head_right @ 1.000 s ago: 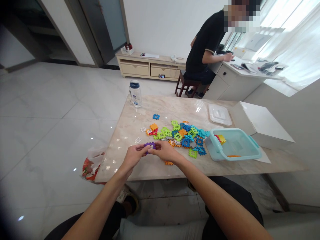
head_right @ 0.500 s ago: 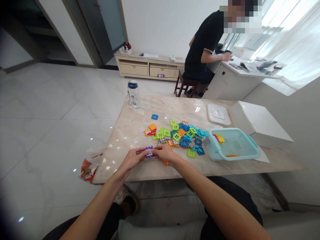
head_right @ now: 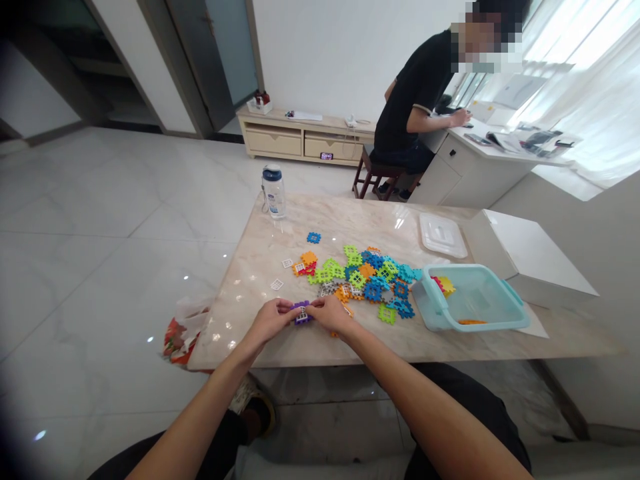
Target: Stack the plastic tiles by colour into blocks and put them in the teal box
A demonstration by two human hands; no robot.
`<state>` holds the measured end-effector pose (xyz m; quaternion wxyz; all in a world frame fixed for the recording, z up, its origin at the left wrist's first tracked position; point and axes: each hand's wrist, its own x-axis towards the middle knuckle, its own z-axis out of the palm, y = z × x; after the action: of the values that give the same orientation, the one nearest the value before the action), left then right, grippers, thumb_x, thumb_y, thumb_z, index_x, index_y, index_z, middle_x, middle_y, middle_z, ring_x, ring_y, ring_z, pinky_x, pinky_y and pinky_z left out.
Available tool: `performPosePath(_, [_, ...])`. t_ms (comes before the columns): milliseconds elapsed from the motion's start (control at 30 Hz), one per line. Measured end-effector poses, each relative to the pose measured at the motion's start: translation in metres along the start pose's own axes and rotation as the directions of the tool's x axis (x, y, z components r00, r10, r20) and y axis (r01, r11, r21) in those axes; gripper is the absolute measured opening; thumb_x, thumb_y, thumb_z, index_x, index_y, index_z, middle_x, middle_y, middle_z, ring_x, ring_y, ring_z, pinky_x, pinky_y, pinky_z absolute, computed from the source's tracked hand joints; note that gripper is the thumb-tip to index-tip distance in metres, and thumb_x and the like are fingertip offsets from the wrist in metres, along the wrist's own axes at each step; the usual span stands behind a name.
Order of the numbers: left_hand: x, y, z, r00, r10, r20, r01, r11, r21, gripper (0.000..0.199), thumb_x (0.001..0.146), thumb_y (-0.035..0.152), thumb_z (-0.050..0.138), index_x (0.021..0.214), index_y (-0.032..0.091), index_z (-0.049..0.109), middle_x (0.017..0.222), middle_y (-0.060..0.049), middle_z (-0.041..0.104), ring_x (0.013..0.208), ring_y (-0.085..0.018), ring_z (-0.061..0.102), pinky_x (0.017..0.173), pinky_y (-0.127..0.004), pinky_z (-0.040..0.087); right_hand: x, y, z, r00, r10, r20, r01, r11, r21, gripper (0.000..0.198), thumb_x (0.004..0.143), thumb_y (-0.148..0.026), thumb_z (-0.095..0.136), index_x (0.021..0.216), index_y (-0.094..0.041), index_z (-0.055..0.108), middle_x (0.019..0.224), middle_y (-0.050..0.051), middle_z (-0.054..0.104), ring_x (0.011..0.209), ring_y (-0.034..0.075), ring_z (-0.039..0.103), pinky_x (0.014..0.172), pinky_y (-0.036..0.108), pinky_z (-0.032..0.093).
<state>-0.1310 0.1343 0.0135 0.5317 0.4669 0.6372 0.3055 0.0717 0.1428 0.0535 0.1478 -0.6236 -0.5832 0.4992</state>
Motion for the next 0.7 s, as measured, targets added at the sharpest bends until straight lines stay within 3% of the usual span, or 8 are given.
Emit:
performPosePath(167, [-0.003,0.001,0.002,0.996,0.057,-0.065,-0.049,0.991,0.125,0.037,0.075,0.047,0.091,0.09,0.018,0.076,0.09,-0.013,0.082,0.087,-0.03,0.077,0.079,-0.034,0.053,0.003,0.001,-0.002,1.0,-0.011,-0.005,0.011,1.0,-0.021,0.024,0.089,-0.033,0.067,0.079,-0.016,0.079,0.067,-0.001,0.062,0.065,0.014,0.05,0.059,0.025,0.032])
performPosePath(367, [-0.006,0.009,0.003,0.997,0.046,-0.069,-0.038,0.992,0.119,0.041,0.069,0.049,0.095,0.088,0.019,0.074,0.084,-0.009,0.08,0.084,-0.029,0.076,0.078,-0.035,0.053,0.003,0.002,-0.006,0.998,0.016,0.057,-0.013,0.999,-0.047,0.029,0.094,-0.038,0.067,0.081,-0.015,0.08,0.062,-0.002,0.061,0.059,0.013,0.05,0.057,0.025,0.035])
performPosePath(433, [-0.007,0.011,0.003,0.996,0.049,-0.079,-0.038,0.991,0.132,0.04,0.069,0.048,0.096,0.087,0.02,0.073,0.083,-0.009,0.079,0.084,-0.029,0.076,0.077,-0.035,0.052,0.001,0.001,-0.006,1.0,-0.008,0.028,0.012,0.992,-0.125,0.028,0.096,-0.039,0.069,0.085,-0.015,0.08,0.07,0.001,0.069,0.065,0.016,0.058,0.062,0.026,0.043])
performPosePath(500, [-0.008,0.013,0.004,0.995,0.054,-0.083,-0.042,0.989,0.143,0.04,0.069,0.046,0.096,0.086,0.02,0.073,0.082,-0.009,0.079,0.083,-0.029,0.076,0.077,-0.035,0.051,-0.003,-0.001,-0.007,0.99,-0.135,-0.045,0.119,0.96,-0.253,0.024,0.096,-0.037,0.074,0.098,-0.014,0.08,0.091,0.008,0.077,0.082,0.022,0.069,0.076,0.03,0.053])
performPosePath(600, [-0.008,0.014,0.005,0.996,0.05,-0.072,-0.039,0.988,0.147,0.037,0.071,0.042,0.096,0.087,0.02,0.072,0.083,-0.009,0.079,0.082,-0.029,0.076,0.076,-0.035,0.052,-0.011,-0.006,-0.01,0.886,-0.464,0.0,0.414,0.79,-0.451,0.041,0.09,-0.028,0.082,0.127,-0.012,0.073,0.131,0.019,0.072,0.122,0.031,0.069,0.108,0.043,0.053])
performPosePath(667, [-0.008,0.013,0.005,0.996,0.055,-0.067,-0.045,0.988,0.148,0.032,0.074,0.039,0.093,0.088,0.02,0.071,0.085,-0.009,0.08,0.083,-0.028,0.077,0.077,-0.035,0.053,-0.015,-0.009,-0.012,0.807,-0.575,0.134,0.552,0.655,-0.516,0.056,0.085,-0.022,0.087,0.137,-0.013,0.068,0.143,0.021,0.066,0.137,0.034,0.061,0.118,0.047,0.048])
performPosePath(700, [-0.007,0.012,0.005,0.996,0.056,-0.069,-0.046,0.988,0.15,0.03,0.075,0.038,0.092,0.088,0.02,0.071,0.085,-0.009,0.08,0.083,-0.028,0.077,0.077,-0.035,0.053,-0.016,-0.01,-0.011,0.793,-0.579,0.189,0.579,0.618,-0.533,0.059,0.083,-0.02,0.088,0.138,-0.014,0.067,0.144,0.021,0.065,0.139,0.034,0.06,0.119,0.047,0.048])
